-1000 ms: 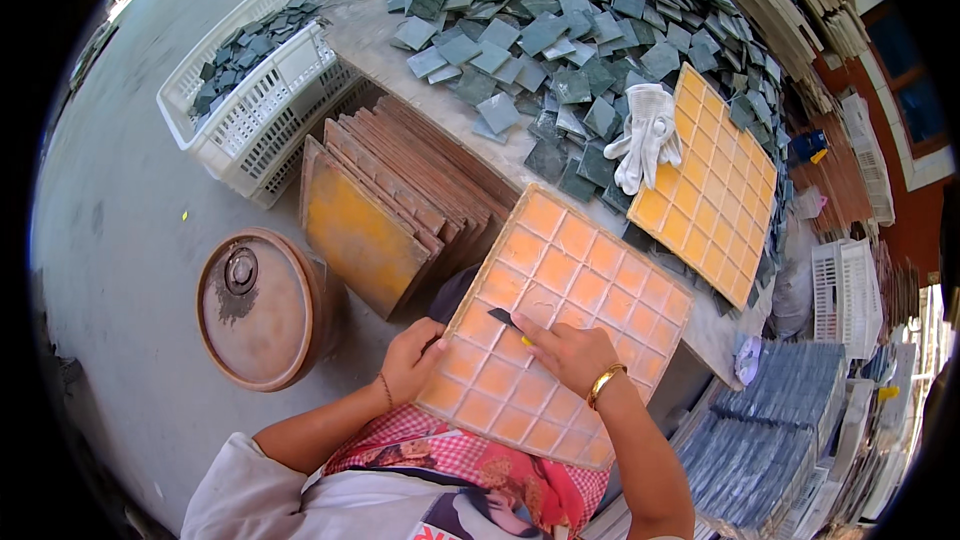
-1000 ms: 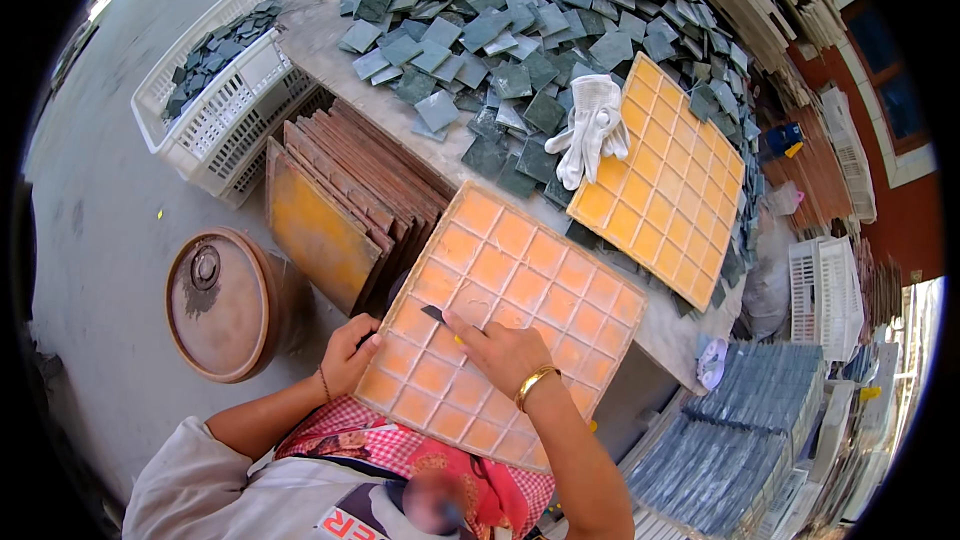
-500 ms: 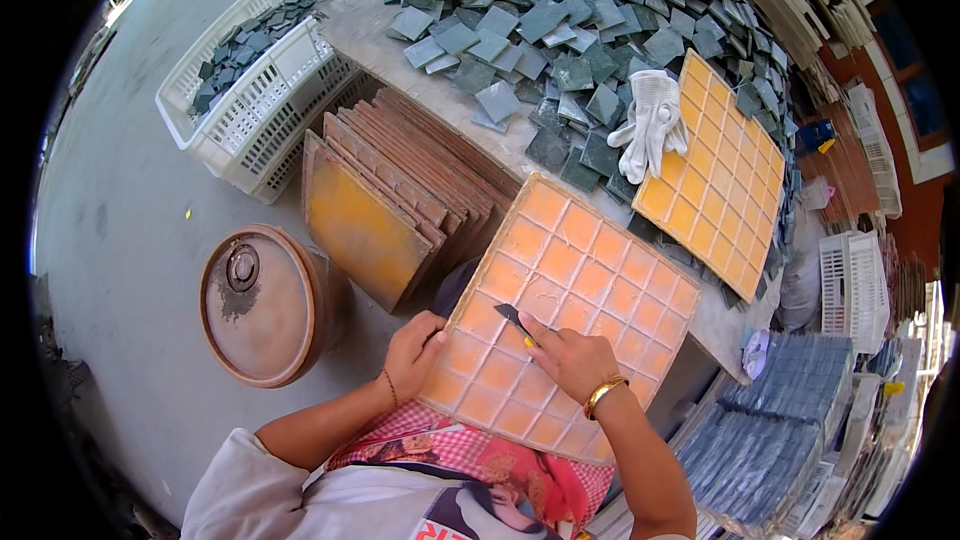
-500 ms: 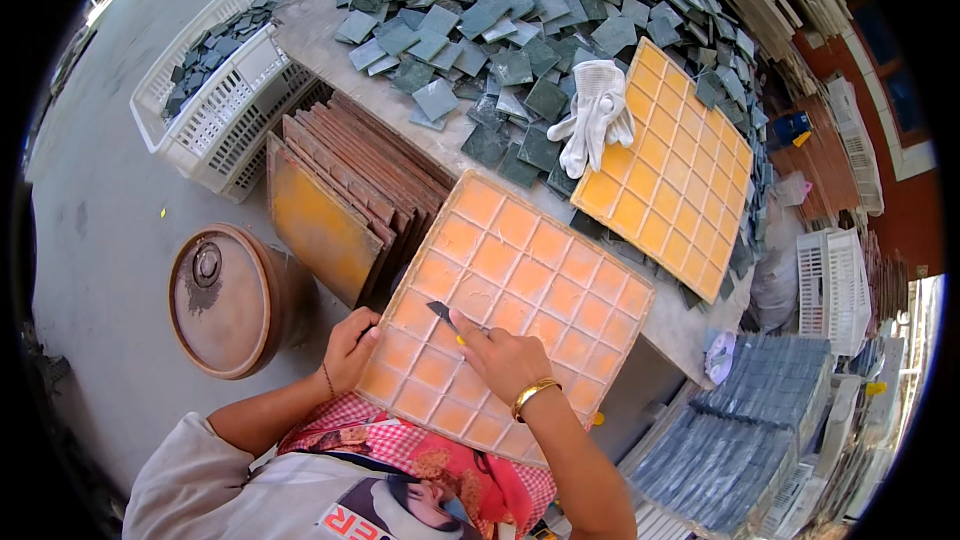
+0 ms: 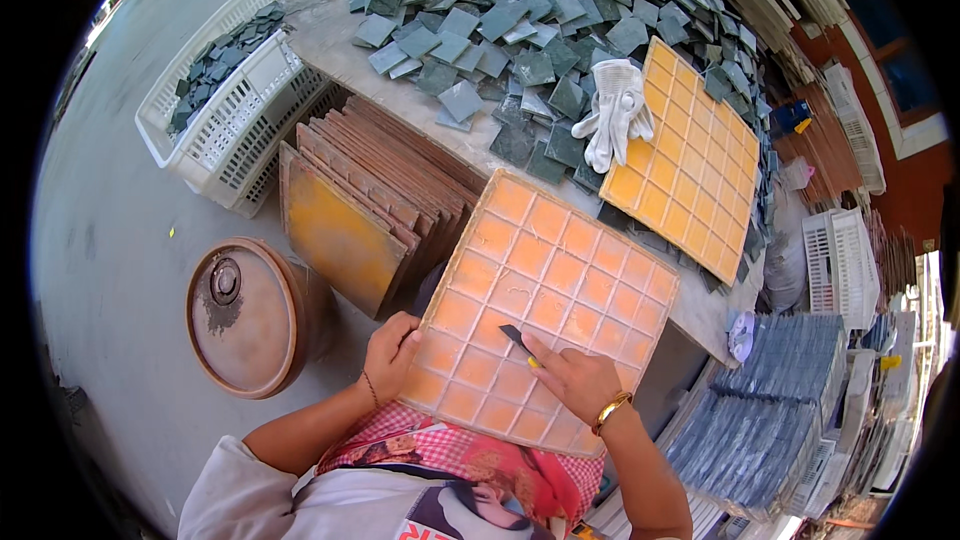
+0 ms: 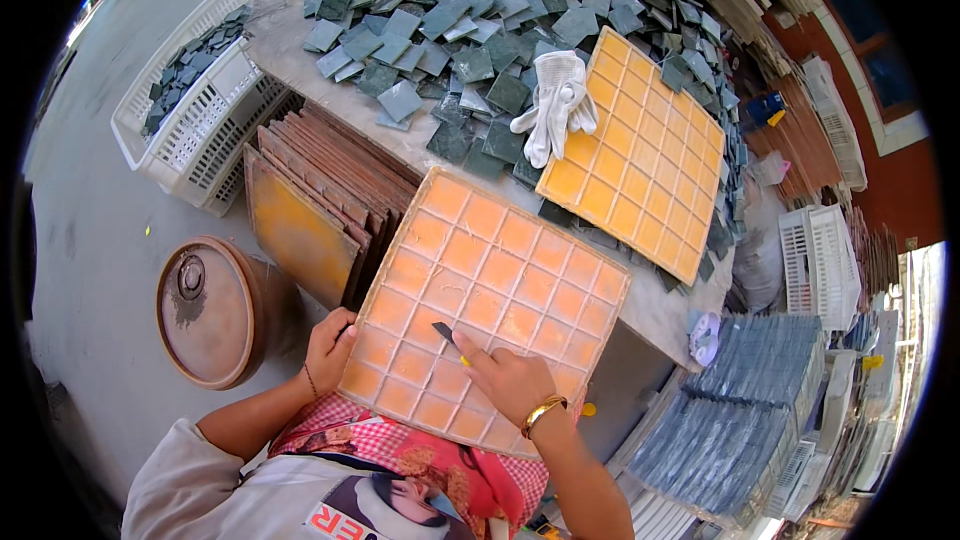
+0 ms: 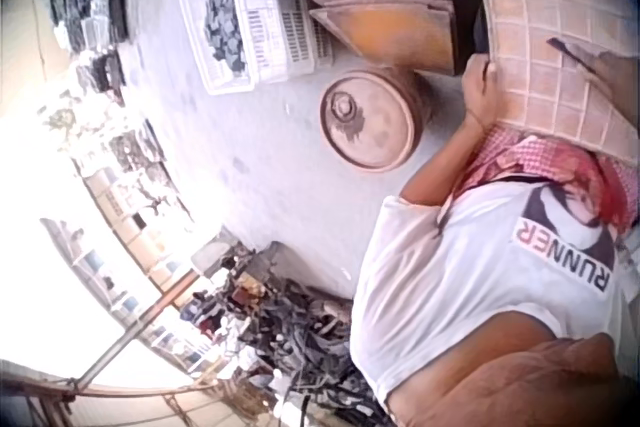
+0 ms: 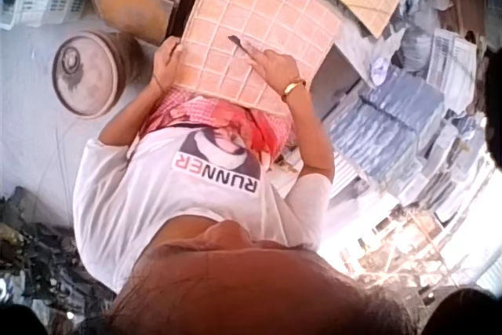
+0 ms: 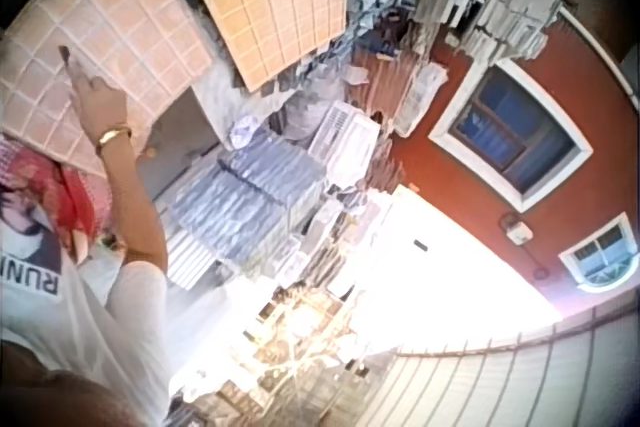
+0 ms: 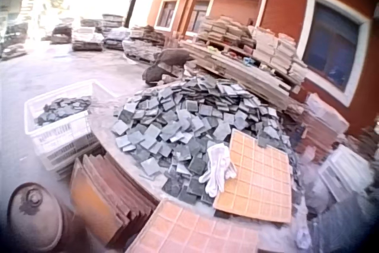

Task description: The person uses a utility knife to score and separate individual tiles from a grid sheet. They then place the separated tiles into a nearby basket and put on a pair of white gloves.

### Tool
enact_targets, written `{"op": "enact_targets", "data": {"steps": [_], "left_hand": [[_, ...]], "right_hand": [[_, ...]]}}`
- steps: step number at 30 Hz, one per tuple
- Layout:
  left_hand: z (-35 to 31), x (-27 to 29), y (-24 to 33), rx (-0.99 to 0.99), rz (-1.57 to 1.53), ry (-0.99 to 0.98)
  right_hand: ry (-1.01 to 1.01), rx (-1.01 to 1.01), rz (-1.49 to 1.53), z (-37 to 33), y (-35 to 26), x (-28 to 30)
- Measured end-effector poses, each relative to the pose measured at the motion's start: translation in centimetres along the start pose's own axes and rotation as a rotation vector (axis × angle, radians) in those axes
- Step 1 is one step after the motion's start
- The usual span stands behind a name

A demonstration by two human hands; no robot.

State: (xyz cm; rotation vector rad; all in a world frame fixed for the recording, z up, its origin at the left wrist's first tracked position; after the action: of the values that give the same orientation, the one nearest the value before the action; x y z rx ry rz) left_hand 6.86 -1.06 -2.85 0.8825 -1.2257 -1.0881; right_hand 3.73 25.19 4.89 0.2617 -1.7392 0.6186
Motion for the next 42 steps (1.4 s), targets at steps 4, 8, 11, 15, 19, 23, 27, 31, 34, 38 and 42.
{"op": "enact_targets", "data": {"steps": [4,8,11,15,19,23,27,31,34,38,42], "left_hand": [[0.1,0.0,0.1,-0.009,0.010,0.007],[0.0,0.0,0.2,-0.010,0.062,0.022],[0.0,0.0,0.1,-0.016,0.041,0.010],[0.0,0.0,0.1,-0.018,0.037,0.014],[0.1,0.0,0.0,-0.005,0.041,-0.003],[0.0,0.1,0.1,-0.010,0.031,0.016],[-0.1,0.0,0.0,-0.018,0.051,0.008],[-0.1,-0.1,-0.1,-0.020,0.041,0.019],[0.0,0.0,-0.1,-0.014,0.060,0.009],[0.1,0.0,0.0,-0.045,0.085,0.011],[-0.1,0.0,0.1,-0.004,0.049,0.003]], "right_hand": [[-0.062,0.065,-0.195,1.2,2.0,1.1],[-0.090,-0.024,-0.195,1.4,2.0,0.4],[-0.090,-0.064,-0.082,0.8,1.8,-0.3],[0.003,-0.059,0.007,0.5,1.8,-0.2],[-0.058,0.025,-0.117,0.8,1.6,-0.3],[-0.073,0.021,-0.083,0.4,0.6,-0.3],[-0.127,0.080,-0.074,-0.2,0.3,-0.4],[-0.036,0.023,-0.071,0.5,1.5,-0.3],[-0.111,0.011,-0.092,0.4,1.6,-0.8],[-0.206,0.054,-0.088,-0.9,1.0,-0.8],[-0.131,-0.037,-0.011,-0.8,1.1,-0.7]]}}
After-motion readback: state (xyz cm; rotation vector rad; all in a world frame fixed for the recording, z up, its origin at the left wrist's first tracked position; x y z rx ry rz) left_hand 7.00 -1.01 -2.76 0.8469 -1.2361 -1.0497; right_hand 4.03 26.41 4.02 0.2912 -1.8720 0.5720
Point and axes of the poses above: each hand's wrist, its own z-axis towards the middle knuckle, its own x-axis out of the back of the hand, y = z × x, the point moved 3 cm from there along z, towards the middle knuckle, and after that the axes turned 9 degrees about -x, right-handed, at the moved point
